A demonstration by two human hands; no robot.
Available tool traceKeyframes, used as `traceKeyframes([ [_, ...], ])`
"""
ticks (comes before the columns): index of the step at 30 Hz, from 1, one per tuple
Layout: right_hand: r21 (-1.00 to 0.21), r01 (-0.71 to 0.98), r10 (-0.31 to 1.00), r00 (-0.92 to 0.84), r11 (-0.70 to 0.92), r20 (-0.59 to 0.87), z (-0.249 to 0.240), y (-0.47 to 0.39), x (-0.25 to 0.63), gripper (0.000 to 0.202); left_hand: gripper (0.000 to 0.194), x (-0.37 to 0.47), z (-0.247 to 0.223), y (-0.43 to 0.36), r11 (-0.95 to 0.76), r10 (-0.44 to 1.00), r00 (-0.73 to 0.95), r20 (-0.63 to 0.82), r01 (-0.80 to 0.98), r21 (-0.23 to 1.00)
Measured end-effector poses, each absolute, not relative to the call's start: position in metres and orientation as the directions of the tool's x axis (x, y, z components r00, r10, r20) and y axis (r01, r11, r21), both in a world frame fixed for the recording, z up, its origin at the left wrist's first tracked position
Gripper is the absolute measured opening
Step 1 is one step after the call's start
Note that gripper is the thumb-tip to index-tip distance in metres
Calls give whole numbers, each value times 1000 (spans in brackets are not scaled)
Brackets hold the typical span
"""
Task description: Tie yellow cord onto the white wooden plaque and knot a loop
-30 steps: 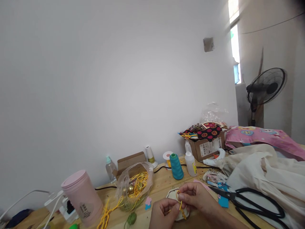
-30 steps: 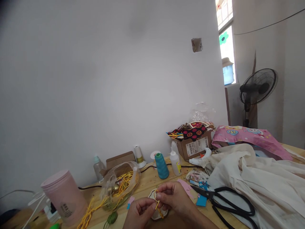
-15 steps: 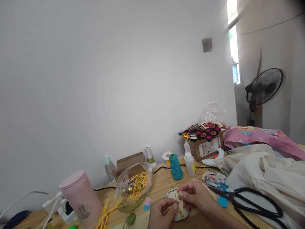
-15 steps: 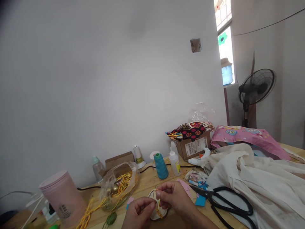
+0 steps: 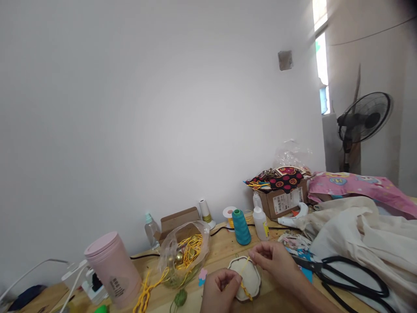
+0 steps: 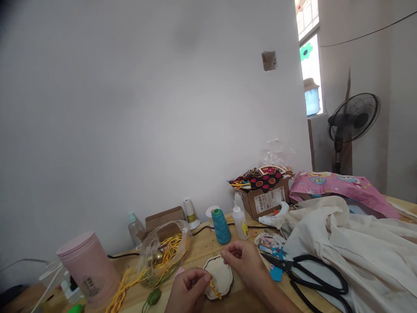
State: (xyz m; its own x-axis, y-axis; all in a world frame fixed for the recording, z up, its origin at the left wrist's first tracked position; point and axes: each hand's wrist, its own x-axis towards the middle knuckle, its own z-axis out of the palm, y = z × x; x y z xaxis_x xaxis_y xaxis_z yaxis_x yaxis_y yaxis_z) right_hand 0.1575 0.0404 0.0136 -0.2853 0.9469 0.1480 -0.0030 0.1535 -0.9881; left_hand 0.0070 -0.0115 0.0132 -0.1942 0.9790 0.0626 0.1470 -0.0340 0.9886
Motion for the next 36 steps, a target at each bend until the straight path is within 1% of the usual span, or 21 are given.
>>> traceKeyframes([
  [2, -963, 81, 942, -243, 259, 232, 9, 42, 159, 25, 25, 5, 14, -11, -14, 982, -189, 31, 92, 996],
  [4, -960, 80, 945, -212, 270, 248, 9, 44, 160, 27, 28, 4, 15, -11, 28, 987, -158, -26, 14, 1000],
  [6, -984, -31, 959, -222, 175, 178, 12, 44, 160, 34, 30, 4, 17, -11, 77, 988, -131, -86, -73, 994],
  [8, -981, -192, 957, -287, -3, 53, 17, 43, 161, 41, 32, 5, 18, -12, 112, 986, -110, -127, -134, 985],
  [10, -924, -332, 933, -354, -188, -63, 21, 42, 162, 43, 32, 6, 19, -12, 122, 985, -101, -140, -161, 979],
  [11, -885, -388, 923, -369, -256, -105, 22, 42, 164, 41, 32, 6, 19, -12, 123, 985, -100, -141, -164, 979],
  [13, -816, -480, 920, -363, -321, -148, 23, 43, 167, 36, 33, 5, 18, -11, 117, 985, -106, -136, -170, 979],
  [15, -786, -538, 936, -320, -305, -144, 24, 44, 170, 34, 33, 4, 18, -11, 105, 986, -113, -125, -165, 981],
  [16, -793, -546, 950, -287, -270, -126, 25, 45, 171, 34, 33, 4, 18, -11, 98, 986, -120, -118, -164, 982],
  [18, -858, -491, 976, -213, -149, -48, 26, 44, 170, 35, 34, 4, 18, -11, 92, 985, -134, -113, -156, 983],
  [20, -948, -317, 979, -180, 30, 91, 27, 39, 165, 35, 34, 4, 18, -12, 95, 984, -136, -115, -141, 985],
  [21, -971, -201, 963, -207, 128, 170, 26, 36, 161, 32, 34, 4, 19, -12, 95, 985, -133, -113, -132, 987],
  [22, -969, -92, 938, -244, 229, 245, 24, 32, 158, 28, 34, 4, 19, -12, 93, 986, -126, -108, -119, 989],
  [23, -956, -11, 910, -303, 295, 284, 21, 29, 155, 25, 33, 4, 19, -13, 82, 988, -123, -94, -103, 991],
  [25, -917, 95, 857, -402, 388, 322, 13, 24, 150, 22, 29, 3, 20, -13, 41, 991, -124, -47, -53, 998],
  [26, -912, 135, 852, -430, 388, 299, 10, 24, 149, 22, 27, 3, 20, -13, 17, 992, -128, -18, -12, 1000],
  [28, -917, 161, 844, -473, 365, 253, 6, 26, 150, 25, 23, 2, 19, -12, -9, 990, -140, 23, 100, 995],
  [30, -935, 131, 840, -493, 329, 227, 7, 28, 151, 28, 22, 0, 17, -12, -5, 987, -156, 41, 220, 975],
  [32, -957, 63, 843, -492, 284, 218, 10, 29, 152, 30, 22, -2, 14, -11, 4, 983, -177, 51, 296, 955],
  [34, -984, -16, 842, -515, 178, 161, 14, 29, 151, 33, 22, -3, 12, -10, 4, 979, -195, 61, 313, 950],
  [36, -996, -89, 817, -572, 23, 70, 16, 28, 149, 35, 22, -3, 11, -10, 3, 978, -198, 59, 302, 953],
])
